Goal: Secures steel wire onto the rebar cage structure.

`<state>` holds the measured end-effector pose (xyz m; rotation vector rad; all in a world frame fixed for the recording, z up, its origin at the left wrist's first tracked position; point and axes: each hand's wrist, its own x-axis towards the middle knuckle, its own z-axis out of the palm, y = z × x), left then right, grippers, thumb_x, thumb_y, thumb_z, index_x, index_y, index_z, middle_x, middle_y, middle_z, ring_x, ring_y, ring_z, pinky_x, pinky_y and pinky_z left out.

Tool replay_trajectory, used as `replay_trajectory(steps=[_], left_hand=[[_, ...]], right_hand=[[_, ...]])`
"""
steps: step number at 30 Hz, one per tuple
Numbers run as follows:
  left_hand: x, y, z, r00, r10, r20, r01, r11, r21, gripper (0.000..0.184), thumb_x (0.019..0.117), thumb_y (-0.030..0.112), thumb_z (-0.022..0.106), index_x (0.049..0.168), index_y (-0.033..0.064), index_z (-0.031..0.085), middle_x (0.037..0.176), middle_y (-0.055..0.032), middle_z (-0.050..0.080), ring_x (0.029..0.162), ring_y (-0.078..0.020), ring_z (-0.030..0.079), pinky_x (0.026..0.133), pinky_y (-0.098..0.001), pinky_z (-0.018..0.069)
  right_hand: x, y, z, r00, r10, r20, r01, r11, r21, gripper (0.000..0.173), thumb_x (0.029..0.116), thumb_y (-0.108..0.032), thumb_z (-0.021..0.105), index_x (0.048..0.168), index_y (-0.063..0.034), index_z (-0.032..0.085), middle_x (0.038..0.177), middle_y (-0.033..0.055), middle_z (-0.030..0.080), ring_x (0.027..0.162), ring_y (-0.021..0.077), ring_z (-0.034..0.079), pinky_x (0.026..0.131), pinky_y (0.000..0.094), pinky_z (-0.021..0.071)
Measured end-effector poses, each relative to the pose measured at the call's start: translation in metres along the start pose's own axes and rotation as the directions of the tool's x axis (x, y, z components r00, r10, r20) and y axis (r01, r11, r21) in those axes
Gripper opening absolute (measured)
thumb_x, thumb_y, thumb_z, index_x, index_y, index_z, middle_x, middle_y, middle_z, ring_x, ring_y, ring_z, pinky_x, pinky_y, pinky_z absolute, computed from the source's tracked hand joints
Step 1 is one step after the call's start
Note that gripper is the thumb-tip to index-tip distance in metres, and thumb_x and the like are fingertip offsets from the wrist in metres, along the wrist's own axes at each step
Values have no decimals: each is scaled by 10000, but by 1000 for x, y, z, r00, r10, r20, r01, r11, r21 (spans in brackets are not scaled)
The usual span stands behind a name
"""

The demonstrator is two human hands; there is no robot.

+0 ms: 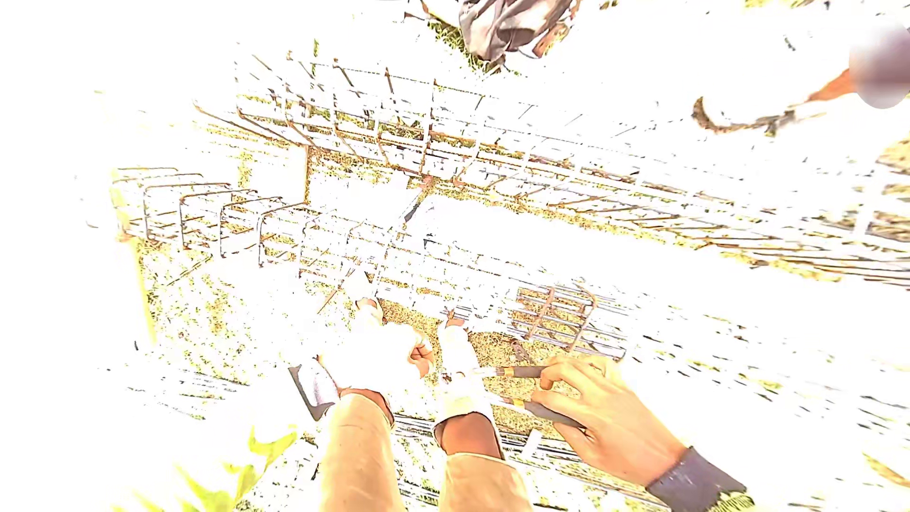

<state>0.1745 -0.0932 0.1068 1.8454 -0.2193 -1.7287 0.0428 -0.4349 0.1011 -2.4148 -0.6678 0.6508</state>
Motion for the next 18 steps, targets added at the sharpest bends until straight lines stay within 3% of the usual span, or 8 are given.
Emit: replay_trajectory(steps=[2, 7, 14, 17, 18], left_hand=[[9, -17, 12, 996, 67, -55, -68, 998, -11, 160, 939, 245, 627, 974, 133, 736, 847, 1, 690, 783, -98, 643, 733, -335, 532], [-11, 13, -17, 994, -33, 100, 26, 997, 70, 219, 1025, 248, 574, 1104, 95, 710, 961, -62, 685, 885, -151, 644, 819, -370, 518], [-6, 10, -12, 997, -40, 63, 33, 993, 111, 192, 986, 253, 594, 1057, 128, 721, 931, -46, 685, 872, -177, 647, 793, -415, 514], [-8, 24, -12, 991, -113, 68, 103, 984, 145, 241, 1023, 273, 581, 1161, 130, 717, 1058, -61, 710, 1006, -189, 660, 902, -397, 510], [-4, 17, -6, 996, -74, 44, 67, 987, 143, 242, 1022, 285, 584, 1148, 129, 719, 1042, -55, 713, 986, -175, 665, 890, -378, 521]], right_hand=[[-2, 0, 2, 1000, 19, 7, -19, 1000, 8, 257, 909, -353, 514, 1047, -341, 730, 1064, -19, 678, 1052, 223, 635, 893, 491, 472], [-5, 0, 3, 1000, 21, 13, -21, 1000, 2, 256, 911, -373, 511, 1032, -335, 733, 1040, -5, 676, 1013, 233, 642, 887, 502, 471], [-6, -4, 5, 1000, 30, -6, -30, 1000, 7, 260, 913, -362, 502, 1025, -331, 735, 1037, -5, 678, 1004, 225, 641, 884, 501, 461], [-5, -4, 6, 999, 28, -17, -28, 1000, -2, 260, 913, -366, 498, 1019, -332, 734, 1031, -11, 675, 993, 214, 641, 876, 483, 464], [-6, -4, 6, 999, 27, -19, -27, 1000, -5, 257, 921, -370, 496, 1019, -331, 730, 1035, -17, 677, 1001, 210, 640, 885, 480, 465]])
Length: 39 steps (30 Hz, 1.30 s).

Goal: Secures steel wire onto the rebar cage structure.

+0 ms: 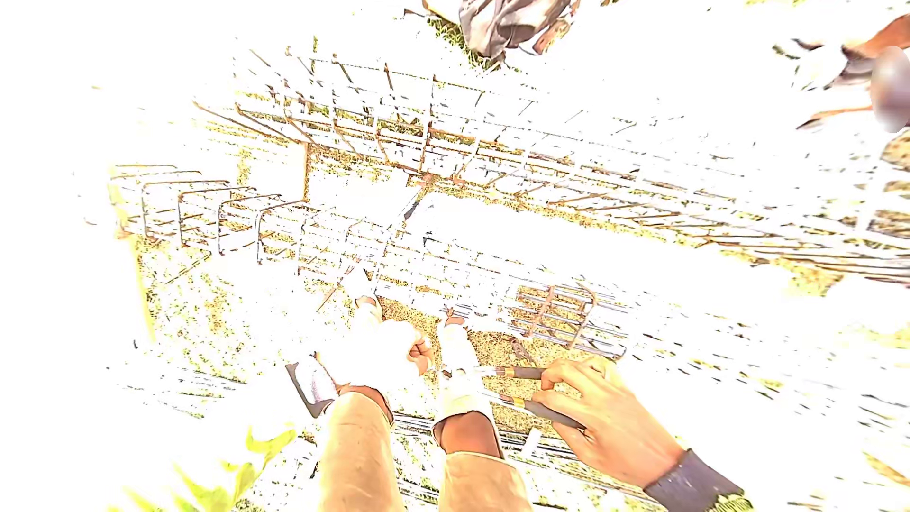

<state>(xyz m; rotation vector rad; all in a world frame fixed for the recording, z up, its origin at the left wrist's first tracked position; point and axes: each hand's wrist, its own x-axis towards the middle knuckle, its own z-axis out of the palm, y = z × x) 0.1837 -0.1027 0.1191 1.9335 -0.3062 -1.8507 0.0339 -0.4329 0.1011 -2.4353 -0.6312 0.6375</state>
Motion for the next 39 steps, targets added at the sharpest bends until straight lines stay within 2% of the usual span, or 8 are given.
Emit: replay_trajectory(steps=[2, 7, 10, 18, 27, 32, 36, 39], left_hand=[[21, -29, 31, 980, 120, -161, -124, 992, -14, 180, 948, 287, 617, 972, 152, 733, 863, -4, 696, 810, -121, 656, 734, -346, 534], [24, -37, 24, 971, 211, -108, -216, 976, -35, 176, 942, 292, 610, 926, 155, 719, 781, -2, 651, 727, -137, 624, 658, -385, 507], [5, -10, 5, 998, 64, -21, -66, 995, -74, 182, 984, 237, 606, 1024, 108, 728, 919, -56, 692, 879, -169, 649, 813, -405, 519], [21, -30, 31, 983, 109, -148, -126, 986, -113, 140, 912, 256, 647, 900, 136, 718, 814, 3, 670, 773, -116, 633, 723, -357, 517], [0, 2, 1, 1000, 15, 12, -14, 999, -48, 210, 1011, 249, 585, 1070, 104, 726, 975, -61, 697, 931, -178, 649, 860, -407, 509], [6, -9, 2, 989, 145, -28, -147, 984, -98, 226, 1031, 257, 565, 1084, 94, 712, 918, -46, 680, 842, -129, 638, 773, -344, 518], [10, -7, 9, 999, 49, -8, -50, 990, -131, 272, 1036, 314, 553, 1126, 104, 701, 1002, -45, 696, 940, -125, 650, 868, -352, 523], [16, -22, 20, 997, 64, -43, -71, 976, -208, 268, 1009, 313, 577, 1110, 99, 702, 982, -33, 689, 910, -101, 642, 846, -321, 524]], right_hand=[[-1, 0, 1, 1000, 3, 2, -3, 1000, 6, 243, 923, -368, 506, 1020, -334, 727, 1038, -24, 677, 1010, 207, 639, 893, 483, 466], [-4, 3, 2, 1000, 0, 1, 0, 1000, 0, 256, 922, -365, 504, 1019, -322, 736, 971, -1, 658, 947, 220, 637, 854, 479, 471], [-4, 2, 0, 1000, -9, -6, 9, 1000, -4, 254, 933, -375, 495, 997, -309, 731, 968, 6, 663, 938, 229, 639, 828, 474, 476], [-7, 0, 3, 1000, 31, -3, -31, 999, 22, 250, 924, -373, 508, 1006, -322, 738, 972, -6, 660, 960, 214, 639, 836, 457, 491], [-5, 0, -2, 999, 54, -8, -54, 999, -6, 258, 892, -381, 519, 971, -307, 752, 907, 41, 618, 825, 237, 617, 703, 422, 489], [1, -17, -1, 894, 405, 189, -412, 911, -4, 661, 789, -334, 704, 1406, -120, 604, 1231, 234, 599, 920, 409, 678, 717, 527, 594], [0, -23, 10, 800, 470, 373, -507, 862, 1, 437, 867, -309, 668, 1247, -92, 672, 1129, 161, 689, 985, 351, 705, 820, 521, 582], [-8, -30, 17, 839, 471, 272, -501, 864, 49, 564, 742, -426, 752, 1162, -55, 692, 1040, 146, 703, 844, 320, 724, 680, 500, 602]])
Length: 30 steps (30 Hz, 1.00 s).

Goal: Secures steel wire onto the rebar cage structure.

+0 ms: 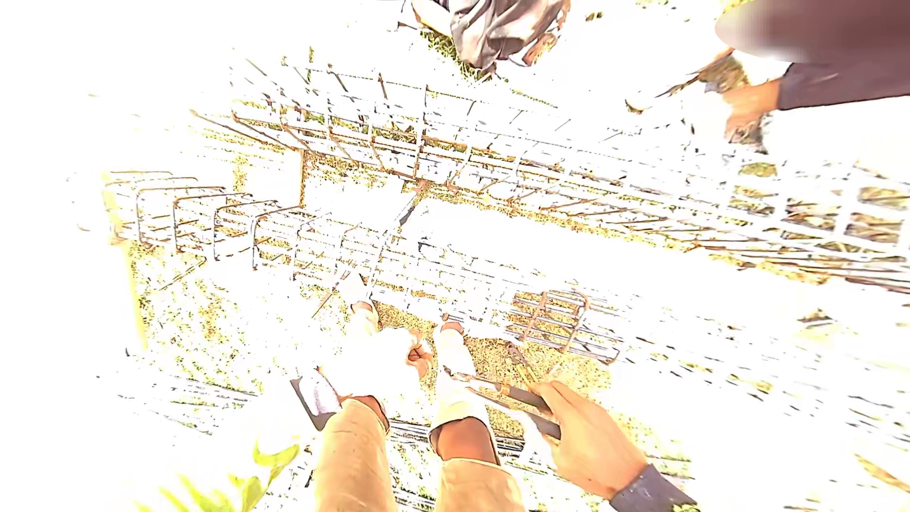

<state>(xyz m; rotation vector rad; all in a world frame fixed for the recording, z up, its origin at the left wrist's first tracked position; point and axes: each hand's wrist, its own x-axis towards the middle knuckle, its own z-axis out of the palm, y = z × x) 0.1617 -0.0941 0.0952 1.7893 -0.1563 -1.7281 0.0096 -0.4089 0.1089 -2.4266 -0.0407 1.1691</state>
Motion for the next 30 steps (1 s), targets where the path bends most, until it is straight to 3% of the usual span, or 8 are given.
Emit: replay_trajectory(steps=[2, 4, 9, 12, 16, 20, 25, 30], left_hand=[[-9, 6, -5, 999, 7, 47, -5, 999, -38, 229, 1016, 263, 594, 1100, 78, 701, 971, -39, 681, 884, -101, 629, 834, -317, 516], [-18, 15, -9, 993, 11, 120, -10, 1000, -14, 216, 1023, 230, 576, 1111, 76, 698, 971, -45, 678, 866, -114, 620, 819, -336, 510], [-22, 4, 3, 996, -27, 87, 22, 998, 54, 277, 1030, 316, 511, 1146, 129, 680, 949, -27, 667, 843, -147, 626, 770, -393, 509], [-21, 12, 3, 992, -124, 38, 122, 991, 62, 305, 1041, 332, 493, 1173, 135, 684, 1005, -43, 688, 912, -166, 651, 835, -424, 519], [-25, 26, 6, 978, -194, -75, 199, 977, 70, 312, 1035, 298, 481, 1165, 115, 698, 1055, -74, 697, 961, -195, 643, 865, -434, 491], [-16, 1, 13, 936, -209, -283, 204, 978, -48, 315, 1052, 365, 498, 1189, 169, 703, 1065, -16, 718, 1000, -131, 676, 926, -395, 539], [2, -26, 21, 878, -368, -306, 47, 703, -710, 160, 1021, 126, 620, 1137, 57, 707, 1080, -70, 723, 949, -148, 702, 840, -326, 588], [27, -41, 36, 764, -388, -515, -122, 697, -706, 168, 1039, 133, 597, 1141, 32, 684, 1131, -89, 697, 1017, -153, 678, 877, -318, 572]], right_hand=[[-7, 3, 9, 977, -117, -177, 109, 992, -56, 863, 670, -822, 653, 1078, -64, 723, 909, 101, 721, 722, 251, 713, 569, 446, 586], [-10, 4, 16, 952, -158, -263, 138, 986, -93, 932, 648, -923, 572, 1027, -87, 734, 840, 73, 718, 681, 225, 700, 537, 431, 570], [-5, 0, 25, 975, -105, -198, 80, 988, -131, 601, 734, -608, 723, 954, -48, 715, 807, 124, 706, 653, 296, 716, 521, 486, 575], [6, -5, 22, 1000, 31, 6, -30, 996, -80, 511, 769, -399, 801, 1107, -27, 713, 963, 183, 732, 801, 380, 740, 638, 558, 589], [16, -8, 30, 975, 171, 145, -168, 985, -30, 480, 855, -391, 737, 1185, -46, 692, 1057, 194, 735, 927, 398, 733, 758, 590, 575], [18, 6, 55, 959, 251, 135, -278, 928, 248, 395, 922, -436, 626, 1034, -65, 707, 861, 141, 712, 826, 310, 710, 750, 531, 563], [66, 9, 61, 765, 626, 153, -622, 653, 433, 510, 1014, -423, 602, 1337, -29, 598, 1069, 209, 716, 993, 369, 704, 885, 573, 546], [131, 8, 84, 403, 913, -61, -715, 356, 602, 517, 965, -354, 662, 1344, -15, 565, 1060, 213, 719, 1000, 379, 709, 857, 591, 547]])
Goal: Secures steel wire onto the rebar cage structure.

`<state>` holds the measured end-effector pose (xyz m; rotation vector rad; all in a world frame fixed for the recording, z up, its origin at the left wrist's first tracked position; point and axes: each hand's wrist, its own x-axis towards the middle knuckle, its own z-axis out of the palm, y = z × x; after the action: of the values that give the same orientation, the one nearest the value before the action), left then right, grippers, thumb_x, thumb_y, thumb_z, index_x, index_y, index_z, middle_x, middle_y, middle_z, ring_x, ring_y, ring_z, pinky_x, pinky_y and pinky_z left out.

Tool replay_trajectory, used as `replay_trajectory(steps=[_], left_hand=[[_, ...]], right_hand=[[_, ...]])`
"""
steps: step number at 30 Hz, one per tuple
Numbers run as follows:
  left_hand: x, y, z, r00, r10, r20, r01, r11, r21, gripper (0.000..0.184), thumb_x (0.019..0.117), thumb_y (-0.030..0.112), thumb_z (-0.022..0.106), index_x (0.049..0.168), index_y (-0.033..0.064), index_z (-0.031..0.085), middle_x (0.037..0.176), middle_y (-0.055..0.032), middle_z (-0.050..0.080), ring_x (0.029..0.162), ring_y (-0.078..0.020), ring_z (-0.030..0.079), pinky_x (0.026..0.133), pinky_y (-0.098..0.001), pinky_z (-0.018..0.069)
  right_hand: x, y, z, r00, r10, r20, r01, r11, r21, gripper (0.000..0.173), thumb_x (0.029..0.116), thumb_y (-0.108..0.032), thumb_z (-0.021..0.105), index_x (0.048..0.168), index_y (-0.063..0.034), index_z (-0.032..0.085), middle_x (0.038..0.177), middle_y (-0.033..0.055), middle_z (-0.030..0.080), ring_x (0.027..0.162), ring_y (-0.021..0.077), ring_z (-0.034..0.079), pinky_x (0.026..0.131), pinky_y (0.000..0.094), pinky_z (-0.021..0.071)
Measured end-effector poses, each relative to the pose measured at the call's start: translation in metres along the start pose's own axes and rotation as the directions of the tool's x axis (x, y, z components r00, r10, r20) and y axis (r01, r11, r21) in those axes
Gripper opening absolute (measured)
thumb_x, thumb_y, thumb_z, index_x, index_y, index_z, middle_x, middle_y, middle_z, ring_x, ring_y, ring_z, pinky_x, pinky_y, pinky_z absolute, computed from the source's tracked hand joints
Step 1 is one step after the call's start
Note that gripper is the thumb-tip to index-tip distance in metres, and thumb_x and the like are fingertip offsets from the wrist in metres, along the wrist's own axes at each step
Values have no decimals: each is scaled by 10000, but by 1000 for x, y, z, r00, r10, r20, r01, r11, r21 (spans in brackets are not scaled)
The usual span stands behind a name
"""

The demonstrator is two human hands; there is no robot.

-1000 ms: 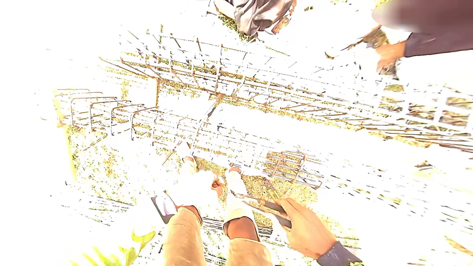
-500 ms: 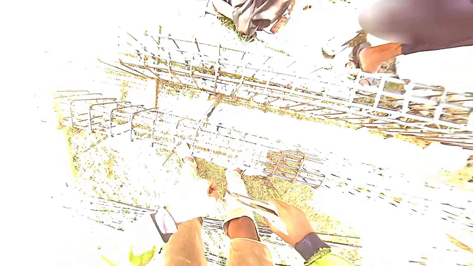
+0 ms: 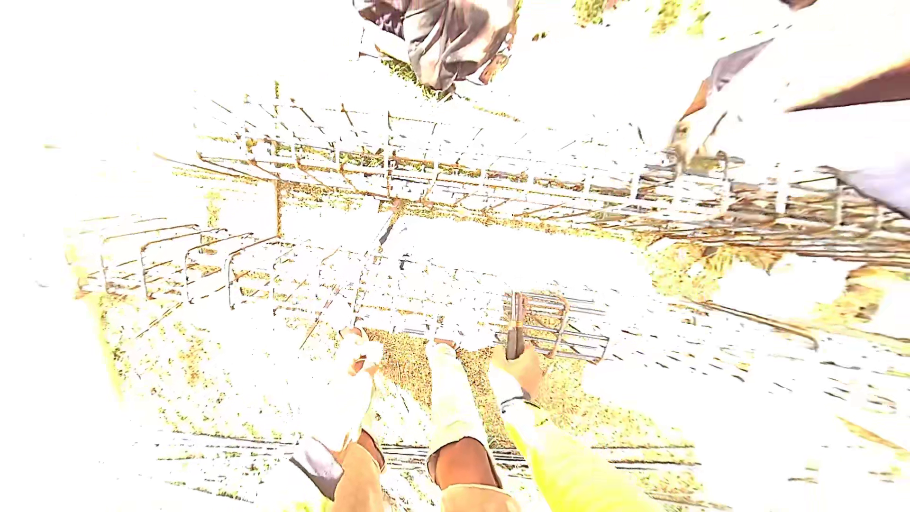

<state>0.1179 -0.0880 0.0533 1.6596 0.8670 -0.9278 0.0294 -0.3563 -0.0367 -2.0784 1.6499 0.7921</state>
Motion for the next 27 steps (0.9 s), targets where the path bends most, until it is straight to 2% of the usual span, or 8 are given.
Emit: replay_trajectory(steps=[3, 7, 9, 11, 15, 20, 25, 27], left_hand=[[2, -3, 5, 985, 17, -173, -18, 1000, -7, 221, 1027, 164, 634, 1192, 28, 687, 1138, -111, 721, 1007, -176, 710, 870, -360, 601], [6, 2, -4, 994, -21, -111, 11, 995, -97, 233, 1044, 101, 586, 1246, -9, 620, 1150, -162, 690, 950, -230, 740, 797, -381, 653], [6, 6, -8, 998, -44, -40, 39, 990, -133, 226, 1042, 97, 588, 1236, -16, 620, 1148, -175, 694, 959, -259, 743, 796, -399, 658], [9, 6, -11, 998, -56, 22, 58, 994, -89, 220, 1043, 114, 588, 1228, 0, 625, 1149, -152, 700, 1002, -240, 730, 837, -395, 640], [16, 9, -12, 991, -78, 109, 76, 997, 22, 193, 1025, 138, 616, 1153, 15, 691, 1075, -86, 723, 992, -151, 685, 886, -340, 570], [34, 6, -14, 976, -132, 173, 142, 989, -46, 197, 1031, 64, 578, 1201, 1, 655, 1051, -91, 706, 920, -154, 675, 811, -318, 573], [47, -2, -6, 991, -110, 72, 94, 976, 198, 201, 987, 87, 648, 1177, 36, 688, 1064, -103, 717, 968, -174, 687, 861, -371, 576], [54, -12, -3, 992, -123, 40, 114, 977, 177, 226, 966, 101, 680, 1184, 44, 691, 1044, -104, 723, 941, -181, 696, 835, -372, 588]], right_hand=[[1, -4, 21, 993, 112, 31, -113, 993, 23, 674, 962, -377, 690, 1451, 21, 451, 1304, 259, 624, 1206, 388, 632, 1000, 558, 512], [-28, -17, 26, 992, 61, 113, -40, 983, -178, 983, 896, -526, 727, 1593, 3, 278, 1605, 303, 310, 1460, 442, 379, 1150, 592, 355], [-55, -11, 43, 980, -197, -38, 198, 980, 12, 812, 875, -461, 760, 1507, -53, 454, 1452, 283, 502, 1301, 443, 535, 1027, 617, 473], [-88, -13, 42, 858, -496, 133, 444, 846, 295, 504, 1020, -454, 568, 1408, -132, 588, 1248, 108, 683, 1094, 215, 689, 905, 426, 606], [-153, -66, -7, 525, -481, 702, 56, 843, 535, 420, 1116, -303, 377, 1225, -40, 686, 1019, 52, 717, 895, 99, 673, 847, 311, 569], [-152, -55, 22, 496, -457, 738, -264, 730, 630, 335, 1103, -261, 465, 1098, -26, 704, 780, 12, 626, 649, 91, 569, 601, 260, 507], [-140, -57, 22, 582, -514, 630, 187, 838, 512, 333, 1065, -319, 529, 1167, -88, 746, 877, 8, 713, 741, 74, 649, 721, 285, 565], [-135, -62, 22, 594, -469, 654, 153, 863, 481, 327, 1060, -327, 545, 1158, -98, 756, 849, -3, 707, 718, 61, 639, 711, 275, 558]])
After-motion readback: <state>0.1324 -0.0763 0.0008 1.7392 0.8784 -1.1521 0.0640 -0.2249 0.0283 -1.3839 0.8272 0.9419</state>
